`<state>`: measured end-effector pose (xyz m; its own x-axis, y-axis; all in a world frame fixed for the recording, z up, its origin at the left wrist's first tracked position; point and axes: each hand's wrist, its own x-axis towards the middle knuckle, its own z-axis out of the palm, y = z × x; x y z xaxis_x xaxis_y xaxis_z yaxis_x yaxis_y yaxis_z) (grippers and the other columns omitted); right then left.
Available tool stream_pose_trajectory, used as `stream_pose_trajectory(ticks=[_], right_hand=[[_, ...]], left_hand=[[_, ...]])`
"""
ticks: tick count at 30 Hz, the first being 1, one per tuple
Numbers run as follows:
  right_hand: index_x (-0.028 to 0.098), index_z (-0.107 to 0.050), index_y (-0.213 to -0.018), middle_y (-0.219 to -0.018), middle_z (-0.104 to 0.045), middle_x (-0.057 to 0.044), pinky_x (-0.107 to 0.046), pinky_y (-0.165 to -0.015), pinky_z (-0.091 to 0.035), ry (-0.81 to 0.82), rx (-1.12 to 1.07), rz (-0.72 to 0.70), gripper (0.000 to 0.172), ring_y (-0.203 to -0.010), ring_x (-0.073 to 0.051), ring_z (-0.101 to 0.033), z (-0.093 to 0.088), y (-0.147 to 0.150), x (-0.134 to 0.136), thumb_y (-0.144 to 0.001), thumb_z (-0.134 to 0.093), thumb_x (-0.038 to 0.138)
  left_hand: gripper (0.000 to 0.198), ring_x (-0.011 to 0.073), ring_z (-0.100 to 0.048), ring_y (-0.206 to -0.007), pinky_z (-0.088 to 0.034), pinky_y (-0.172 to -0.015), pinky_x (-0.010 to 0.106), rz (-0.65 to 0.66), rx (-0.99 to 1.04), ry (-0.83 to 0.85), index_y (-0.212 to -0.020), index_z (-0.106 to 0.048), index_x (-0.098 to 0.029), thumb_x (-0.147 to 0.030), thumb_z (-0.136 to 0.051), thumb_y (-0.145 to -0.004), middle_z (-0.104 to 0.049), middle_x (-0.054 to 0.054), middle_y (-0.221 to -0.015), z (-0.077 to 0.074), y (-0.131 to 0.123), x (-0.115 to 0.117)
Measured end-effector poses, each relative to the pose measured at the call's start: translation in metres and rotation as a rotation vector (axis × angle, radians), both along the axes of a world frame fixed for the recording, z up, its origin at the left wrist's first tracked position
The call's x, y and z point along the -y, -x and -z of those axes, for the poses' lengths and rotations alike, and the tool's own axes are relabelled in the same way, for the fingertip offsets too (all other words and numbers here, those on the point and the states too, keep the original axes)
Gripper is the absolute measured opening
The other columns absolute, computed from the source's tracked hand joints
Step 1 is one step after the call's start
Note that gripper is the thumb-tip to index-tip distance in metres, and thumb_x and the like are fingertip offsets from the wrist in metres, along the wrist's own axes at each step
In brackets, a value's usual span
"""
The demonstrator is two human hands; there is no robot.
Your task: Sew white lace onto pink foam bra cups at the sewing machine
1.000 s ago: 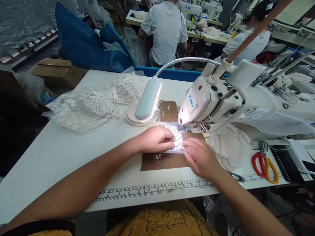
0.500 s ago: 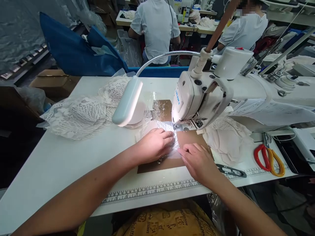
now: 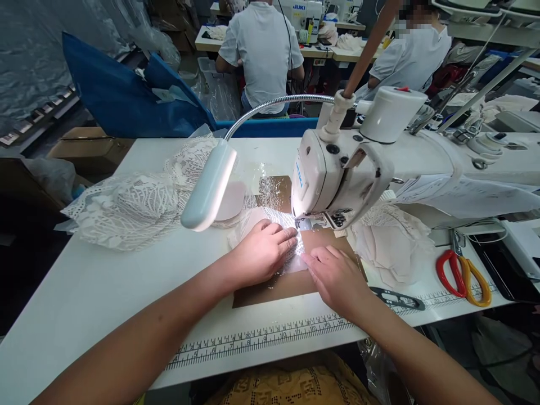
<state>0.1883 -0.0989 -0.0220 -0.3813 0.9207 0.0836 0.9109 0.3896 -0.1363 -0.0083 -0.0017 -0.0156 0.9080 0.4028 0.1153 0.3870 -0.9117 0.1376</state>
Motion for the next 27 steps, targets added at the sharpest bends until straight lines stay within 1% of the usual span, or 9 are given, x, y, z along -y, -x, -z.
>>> stream_pose_trajectory(ticks=[3, 9, 11, 15, 17, 20, 23, 27], right_hand=[[0.018, -0.060, -0.092, -0.078, -0.054, -0.003, -0.031, -0.063, -0.026, 0.017, 0.000, -0.001, 0.021, -0.071, -0.018, -0.040, -0.001, 0.000, -0.003, -0.084, -0.046, 0.005], [0.018, -0.062, -0.095, -0.079, -0.054, -0.003, -0.030, -0.063, -0.027, 0.077, 0.003, 0.004, 0.026, -0.073, -0.018, -0.042, -0.004, 0.000, -0.009, -0.083, -0.044, 0.003], [0.018, -0.062, -0.099, -0.080, -0.055, -0.003, -0.029, -0.063, -0.029, 0.107, 0.023, 0.011, 0.030, -0.072, -0.018, -0.043, -0.005, 0.001, -0.012, -0.082, -0.044, 0.002], [0.019, -0.061, -0.114, -0.087, -0.059, -0.005, -0.029, -0.061, -0.031, 0.155, 0.066, 0.046, 0.038, -0.072, -0.017, -0.048, -0.005, 0.003, -0.023, -0.084, -0.043, 0.004], [0.020, -0.058, -0.123, -0.092, -0.061, -0.006, -0.029, -0.060, -0.033, 0.174, 0.076, 0.064, 0.042, -0.074, -0.018, -0.051, -0.005, 0.004, -0.029, -0.086, -0.042, 0.007], [0.020, -0.053, -0.133, -0.102, -0.063, -0.008, -0.030, -0.063, -0.037, 0.189, 0.093, 0.086, 0.048, -0.081, -0.020, -0.056, -0.005, 0.006, -0.036, -0.087, -0.042, 0.009], [0.019, -0.051, -0.136, -0.108, -0.064, -0.009, -0.032, -0.065, -0.042, 0.190, 0.115, 0.122, 0.051, -0.087, -0.023, -0.058, -0.002, 0.008, -0.039, -0.087, -0.041, 0.009], [0.019, -0.051, -0.137, -0.107, -0.066, -0.010, -0.032, -0.066, -0.046, 0.169, 0.106, 0.137, 0.052, -0.090, -0.025, -0.060, 0.004, 0.009, -0.041, -0.087, -0.039, 0.008]], left_hand=[[0.037, 0.0236, -0.052, -0.094, -0.038, -0.084, 0.039, 0.006, -0.003, 0.007, -0.123, -0.059, -0.013, -0.013, -0.045, -0.089, -0.059, 0.010, -0.128, 0.001, 0.000, 0.000], [0.039, 0.0247, -0.051, -0.096, -0.038, -0.086, 0.040, -0.030, -0.025, -0.013, -0.123, -0.059, -0.012, -0.012, -0.048, -0.086, -0.057, 0.009, -0.132, 0.004, 0.001, -0.002], [0.038, 0.0257, -0.051, -0.100, -0.037, -0.088, 0.040, -0.049, -0.022, -0.031, -0.123, -0.059, -0.011, -0.012, -0.047, -0.087, -0.057, 0.009, -0.133, 0.005, 0.001, -0.004], [0.039, 0.0267, -0.051, -0.105, -0.037, -0.090, 0.041, -0.091, -0.008, -0.053, -0.126, -0.058, -0.011, -0.012, -0.045, -0.089, -0.056, 0.009, -0.134, 0.009, 0.002, -0.010], [0.038, 0.0266, -0.051, -0.106, -0.038, -0.090, 0.041, -0.110, -0.001, -0.056, -0.125, -0.058, -0.011, -0.011, -0.043, -0.090, -0.058, 0.009, -0.132, 0.010, 0.003, -0.013], [0.037, 0.0270, -0.052, -0.108, -0.038, -0.090, 0.042, -0.142, 0.013, -0.061, -0.124, -0.058, -0.012, -0.010, -0.042, -0.091, -0.058, 0.011, -0.131, 0.011, 0.005, -0.018], [0.037, 0.0285, -0.051, -0.110, -0.039, -0.091, 0.043, -0.163, 0.025, -0.073, -0.124, -0.058, -0.012, -0.011, -0.042, -0.090, -0.057, 0.012, -0.132, 0.014, 0.007, -0.021], [0.036, 0.0298, -0.051, -0.113, -0.039, -0.093, 0.046, -0.190, 0.064, -0.070, -0.121, -0.059, -0.012, -0.012, -0.044, -0.089, -0.056, 0.014, -0.131, 0.019, 0.011, -0.025]])
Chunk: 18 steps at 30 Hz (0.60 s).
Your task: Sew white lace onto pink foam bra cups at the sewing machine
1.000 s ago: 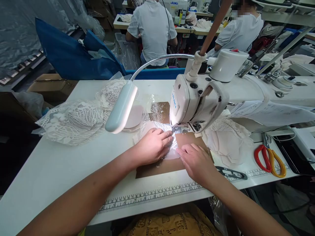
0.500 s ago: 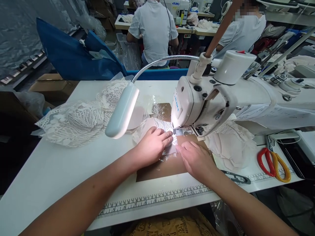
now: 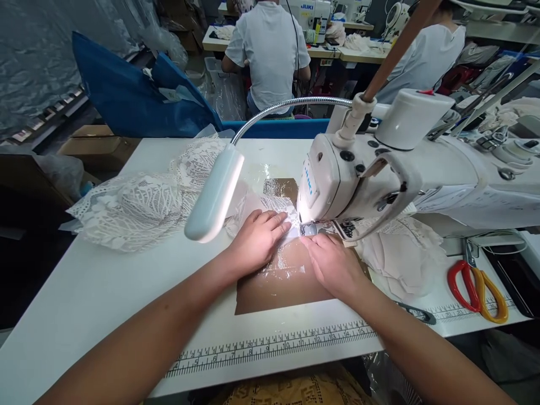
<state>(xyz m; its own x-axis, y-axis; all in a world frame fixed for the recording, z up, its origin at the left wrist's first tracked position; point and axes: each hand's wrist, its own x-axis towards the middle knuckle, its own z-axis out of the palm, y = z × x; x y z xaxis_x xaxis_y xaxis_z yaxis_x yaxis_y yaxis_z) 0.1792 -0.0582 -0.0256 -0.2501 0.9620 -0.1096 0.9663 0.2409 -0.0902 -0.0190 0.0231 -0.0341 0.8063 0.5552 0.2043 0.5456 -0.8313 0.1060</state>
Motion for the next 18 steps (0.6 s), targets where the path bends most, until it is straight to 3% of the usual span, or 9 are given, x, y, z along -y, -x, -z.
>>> stream_pose_trajectory(ticks=[5, 10, 14, 18], right_hand=[[0.019, -0.051, -0.134, -0.107, -0.068, -0.009, -0.032, -0.067, -0.050, -0.051, -0.122, -0.078, 0.046, -0.088, -0.022, -0.064, -0.011, -0.016, 0.011, -0.092, -0.036, 0.013], [0.018, -0.058, -0.121, -0.105, -0.069, -0.009, -0.029, -0.060, -0.053, -0.096, -0.093, -0.031, 0.035, -0.082, -0.020, -0.067, -0.033, -0.066, 0.063, -0.097, -0.034, 0.027], [0.017, -0.061, -0.115, -0.107, -0.069, -0.012, -0.031, -0.064, -0.057, -0.215, 0.093, -0.079, 0.031, -0.091, -0.024, -0.068, -0.016, -0.111, 0.110, -0.092, -0.042, 0.027], [0.017, -0.063, -0.116, -0.106, -0.069, -0.011, -0.030, -0.065, -0.059, -0.291, 0.239, -0.244, 0.043, -0.090, -0.024, -0.068, 0.013, -0.140, 0.129, -0.078, -0.044, 0.007]], left_hand=[[0.035, 0.0301, -0.050, -0.117, -0.040, -0.096, 0.046, -0.030, 0.073, 0.042, -0.123, -0.057, -0.012, -0.019, -0.042, -0.092, -0.055, 0.016, -0.132, -0.002, 0.005, 0.000], [0.043, 0.0316, -0.048, -0.120, -0.040, -0.099, 0.048, -0.050, 0.125, 0.063, -0.127, -0.055, -0.012, -0.037, -0.048, -0.092, -0.054, 0.016, -0.132, -0.005, 0.009, 0.003], [0.031, 0.0281, -0.053, -0.114, -0.044, -0.097, 0.044, -0.097, 0.203, 0.069, -0.115, -0.063, -0.013, -0.026, -0.047, -0.092, -0.061, 0.012, -0.124, 0.001, 0.012, -0.001], [0.023, 0.0259, -0.058, -0.108, -0.049, -0.092, 0.042, -0.139, 0.242, 0.153, -0.100, -0.069, -0.017, -0.016, -0.048, -0.089, -0.067, 0.008, -0.114, -0.003, 0.018, -0.006]])
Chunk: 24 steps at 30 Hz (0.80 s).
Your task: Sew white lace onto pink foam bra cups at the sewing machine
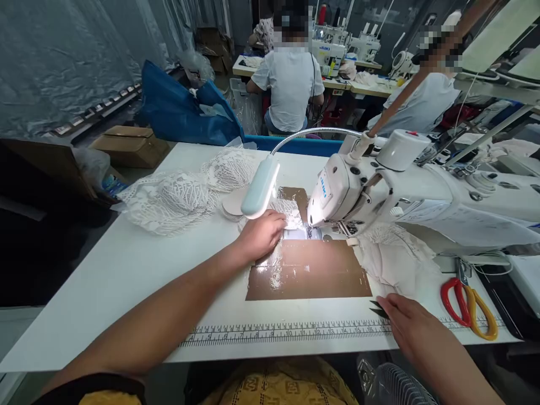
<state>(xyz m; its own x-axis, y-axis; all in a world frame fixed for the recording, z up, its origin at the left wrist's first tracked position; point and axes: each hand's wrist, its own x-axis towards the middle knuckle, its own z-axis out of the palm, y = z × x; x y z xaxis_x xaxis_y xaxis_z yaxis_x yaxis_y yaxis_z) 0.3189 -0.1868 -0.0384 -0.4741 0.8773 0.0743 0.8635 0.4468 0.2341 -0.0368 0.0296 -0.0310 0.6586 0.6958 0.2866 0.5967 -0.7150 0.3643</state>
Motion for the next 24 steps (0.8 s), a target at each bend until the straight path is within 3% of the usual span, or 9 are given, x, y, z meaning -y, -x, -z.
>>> stream_pose_trajectory(ticks=[3, 7, 9, 12, 16, 18, 20, 22, 24], right_hand=[[0.016, -0.062, -0.119, -0.108, -0.068, -0.012, -0.032, -0.072, -0.059, -0.011, 0.012, -0.036, 0.049, -0.094, -0.024, -0.067, 0.008, -0.007, 0.000, -0.076, -0.043, 0.002], [0.017, -0.065, -0.115, -0.106, -0.069, -0.012, -0.035, -0.077, -0.058, -0.024, -0.131, -0.018, 0.037, -0.095, -0.024, -0.067, 0.003, -0.004, -0.001, -0.087, -0.041, 0.010], [0.018, -0.065, -0.113, -0.105, -0.070, -0.012, -0.036, -0.077, -0.058, -0.033, -0.235, 0.040, 0.032, -0.094, -0.025, -0.067, -0.002, -0.001, 0.001, -0.091, -0.042, 0.017], [0.020, -0.063, -0.116, -0.106, -0.070, -0.011, -0.038, -0.080, -0.056, -0.043, -0.375, 0.095, 0.029, -0.095, -0.024, -0.067, -0.014, 0.007, 0.006, -0.091, -0.047, 0.022], [0.022, -0.058, -0.119, -0.100, -0.071, -0.008, -0.033, -0.078, -0.055, -0.046, -0.597, 0.120, 0.029, -0.089, -0.020, -0.069, -0.030, 0.027, 0.001, -0.091, -0.048, 0.019], [0.022, -0.058, -0.119, -0.098, -0.072, -0.007, -0.028, -0.073, -0.055, 0.008, -0.708, 0.122, 0.029, -0.086, -0.018, -0.069, -0.035, 0.043, -0.009, -0.093, -0.046, 0.019], [0.022, -0.058, -0.120, -0.100, -0.072, -0.006, -0.027, -0.072, -0.055, 0.102, -0.789, 0.119, 0.030, -0.089, -0.017, -0.069, -0.037, 0.061, -0.023, -0.094, -0.043, 0.022], [0.022, -0.058, -0.123, -0.107, -0.071, -0.006, -0.029, -0.078, -0.055, 0.208, -0.831, 0.127, 0.033, -0.098, -0.019, -0.068, -0.039, 0.077, -0.039, -0.096, -0.040, 0.027], [0.023, -0.058, -0.127, -0.115, -0.069, -0.006, -0.033, -0.084, -0.054, 0.324, -0.844, 0.130, 0.037, -0.106, -0.021, -0.065, -0.041, 0.090, -0.056, -0.098, -0.037, 0.032]], left_hand=[[0.023, 0.0235, -0.060, -0.105, -0.050, -0.091, 0.039, 0.130, -0.034, 0.174, -0.101, -0.070, -0.019, -0.015, -0.052, -0.088, -0.069, 0.007, -0.110, -0.022, 0.004, 0.010], [0.023, 0.0206, -0.057, -0.114, -0.046, -0.099, 0.034, 0.528, -0.125, 0.439, -0.107, -0.070, -0.024, -0.020, -0.060, -0.087, -0.067, 0.004, -0.117, -0.057, 0.004, 0.043], [0.031, 0.0210, -0.055, -0.118, -0.046, -0.101, 0.033, 0.580, -0.116, 0.528, -0.114, -0.068, -0.026, -0.025, -0.066, -0.084, -0.063, 0.005, -0.124, -0.066, 0.006, 0.056], [0.041, 0.0220, -0.052, -0.124, -0.044, -0.104, 0.035, 0.398, 0.014, 0.551, -0.125, -0.061, -0.025, -0.031, -0.066, -0.084, -0.057, 0.006, -0.133, -0.066, 0.011, 0.059], [0.064, 0.0268, -0.047, -0.128, -0.043, -0.103, 0.038, 0.081, 0.065, 0.577, -0.136, -0.050, -0.021, -0.041, -0.069, -0.078, -0.048, 0.010, -0.141, -0.052, 0.014, 0.037], [0.075, 0.0262, -0.055, -0.118, -0.048, -0.094, 0.036, 0.031, 0.028, 0.664, -0.142, -0.041, -0.019, -0.041, -0.071, -0.076, -0.053, 0.013, -0.135, -0.046, 0.010, 0.027], [0.074, 0.0228, -0.062, -0.099, -0.051, -0.080, 0.032, 0.022, 0.011, 0.727, -0.143, -0.040, -0.017, -0.039, -0.069, -0.078, -0.063, 0.011, -0.118, -0.044, 0.006, 0.023], [0.064, 0.0192, -0.062, -0.083, -0.049, -0.069, 0.029, 0.025, 0.033, 0.758, -0.137, -0.048, -0.017, -0.038, -0.066, -0.079, -0.066, 0.007, -0.100, -0.043, 0.003, 0.023], [0.053, 0.0177, -0.060, -0.080, -0.046, -0.067, 0.027, 0.060, 0.102, 0.809, -0.128, -0.057, -0.016, -0.037, -0.065, -0.080, -0.065, 0.006, -0.095, -0.042, 0.002, 0.027]])
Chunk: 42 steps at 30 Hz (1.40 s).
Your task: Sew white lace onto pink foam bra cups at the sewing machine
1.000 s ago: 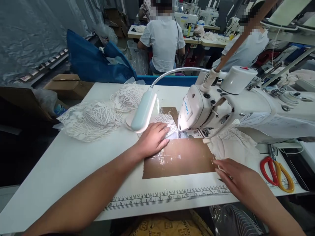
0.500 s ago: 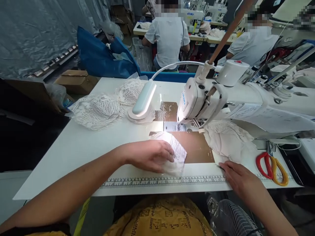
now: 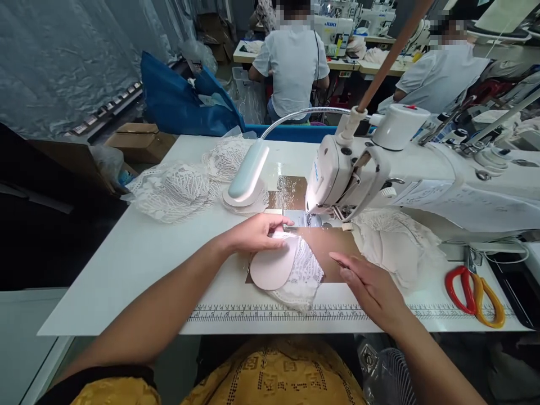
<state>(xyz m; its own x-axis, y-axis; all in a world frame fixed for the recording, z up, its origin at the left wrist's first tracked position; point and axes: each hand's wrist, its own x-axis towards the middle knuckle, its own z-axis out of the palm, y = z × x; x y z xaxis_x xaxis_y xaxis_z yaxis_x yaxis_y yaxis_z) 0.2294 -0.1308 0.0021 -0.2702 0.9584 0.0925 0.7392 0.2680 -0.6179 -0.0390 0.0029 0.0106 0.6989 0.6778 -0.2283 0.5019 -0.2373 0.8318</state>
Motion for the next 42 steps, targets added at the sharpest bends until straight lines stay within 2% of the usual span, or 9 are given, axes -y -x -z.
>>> stream_pose_trajectory(ticks=[3, 8, 15, 19, 21, 24, 28, 35, 42], right_hand=[[0.023, -0.059, -0.128, -0.125, -0.065, -0.007, -0.040, -0.093, -0.050, 0.106, -0.039, -0.048, 0.041, -0.117, -0.024, -0.059, -0.002, 0.013, -0.024, -0.098, -0.036, 0.038], [0.024, -0.064, -0.120, -0.123, -0.065, -0.007, -0.046, -0.099, -0.045, 0.164, -0.142, -0.071, 0.036, -0.117, -0.026, -0.058, -0.004, 0.027, -0.054, -0.091, -0.052, 0.041], [0.022, -0.066, -0.105, -0.101, -0.071, -0.004, -0.034, -0.079, -0.050, 0.281, -0.285, -0.148, 0.026, -0.091, -0.020, -0.064, 0.000, 0.047, -0.067, -0.089, -0.054, 0.038], [0.020, -0.067, -0.094, -0.094, -0.070, -0.005, -0.032, -0.076, -0.049, 0.267, -0.324, -0.067, 0.023, -0.086, -0.019, -0.064, 0.009, 0.052, -0.067, -0.090, -0.051, 0.035], [0.020, -0.065, -0.101, -0.093, -0.068, -0.005, -0.031, -0.073, -0.050, 0.295, -0.413, -0.027, 0.025, -0.084, -0.018, -0.064, 0.015, 0.054, -0.067, -0.088, -0.054, 0.038], [0.021, -0.061, -0.114, -0.088, -0.067, -0.002, -0.029, -0.067, -0.049, 0.399, -0.432, -0.032, 0.038, -0.077, -0.017, -0.062, 0.018, 0.056, -0.066, -0.081, -0.063, 0.041], [0.020, -0.070, -0.091, -0.078, -0.066, -0.001, -0.028, -0.062, -0.044, 0.443, -0.306, -0.029, 0.022, -0.072, -0.017, -0.059, 0.013, 0.053, -0.063, -0.083, -0.059, 0.037], [0.018, -0.065, -0.080, -0.070, -0.058, 0.002, -0.024, -0.054, -0.036, 0.495, -0.338, -0.007, 0.019, -0.063, -0.013, -0.050, 0.016, 0.039, -0.058, -0.083, -0.055, 0.034], [0.020, -0.063, -0.079, -0.070, -0.056, 0.002, -0.024, -0.055, -0.036, 0.424, -0.267, -0.020, 0.015, -0.063, -0.012, -0.048, 0.013, 0.035, -0.057, -0.083, -0.052, 0.030]], left_hand=[[0.036, 0.0170, -0.060, -0.083, -0.045, -0.068, 0.025, 0.019, 0.120, 0.153, -0.110, -0.066, -0.015, -0.036, -0.066, -0.080, -0.066, 0.006, -0.097, 0.002, 0.002, 0.006], [0.026, 0.0106, -0.051, -0.061, -0.038, -0.055, 0.021, -0.027, 0.163, 0.310, -0.087, -0.068, -0.013, -0.037, -0.066, -0.079, -0.061, 0.001, -0.072, 0.004, 0.000, 0.012], [0.027, 0.0099, -0.046, -0.062, -0.034, -0.055, 0.021, -0.005, 0.266, 0.295, -0.077, -0.066, -0.012, -0.039, -0.066, -0.080, -0.055, -0.001, -0.068, 0.012, -0.005, 0.016], [0.029, 0.0090, -0.044, -0.059, -0.031, -0.051, 0.020, -0.004, 0.254, 0.285, -0.076, -0.066, -0.012, -0.040, -0.065, -0.080, -0.053, -0.002, -0.065, 0.018, -0.009, 0.016], [0.027, 0.0105, -0.049, -0.062, -0.035, -0.054, 0.021, 0.003, 0.260, 0.262, -0.079, -0.067, -0.012, -0.038, -0.065, -0.080, -0.058, 0.000, -0.070, 0.018, -0.012, 0.016], [0.023, 0.0142, -0.057, -0.075, -0.042, -0.064, 0.023, 0.079, 0.265, 0.226, -0.091, -0.069, -0.014, -0.033, -0.064, -0.081, -0.066, 0.004, -0.085, 0.012, -0.010, 0.014], [0.026, 0.0131, -0.056, -0.071, -0.040, -0.060, 0.021, 0.146, 0.097, 0.156, -0.101, -0.068, -0.016, -0.026, -0.064, -0.077, -0.065, 0.003, -0.085, -0.005, 0.007, 0.006], [0.020, 0.0107, -0.048, -0.064, -0.039, -0.060, 0.022, 0.019, 0.054, 0.105, -0.096, -0.064, -0.016, -0.024, -0.057, -0.078, -0.052, -0.001, -0.072, -0.014, 0.032, -0.001], [0.018, 0.0135, -0.053, -0.076, -0.041, -0.067, 0.024, -0.087, -0.028, -0.113, -0.097, -0.063, -0.018, -0.027, -0.054, -0.084, -0.061, 0.001, -0.085, -0.030, 0.042, 0.002]])
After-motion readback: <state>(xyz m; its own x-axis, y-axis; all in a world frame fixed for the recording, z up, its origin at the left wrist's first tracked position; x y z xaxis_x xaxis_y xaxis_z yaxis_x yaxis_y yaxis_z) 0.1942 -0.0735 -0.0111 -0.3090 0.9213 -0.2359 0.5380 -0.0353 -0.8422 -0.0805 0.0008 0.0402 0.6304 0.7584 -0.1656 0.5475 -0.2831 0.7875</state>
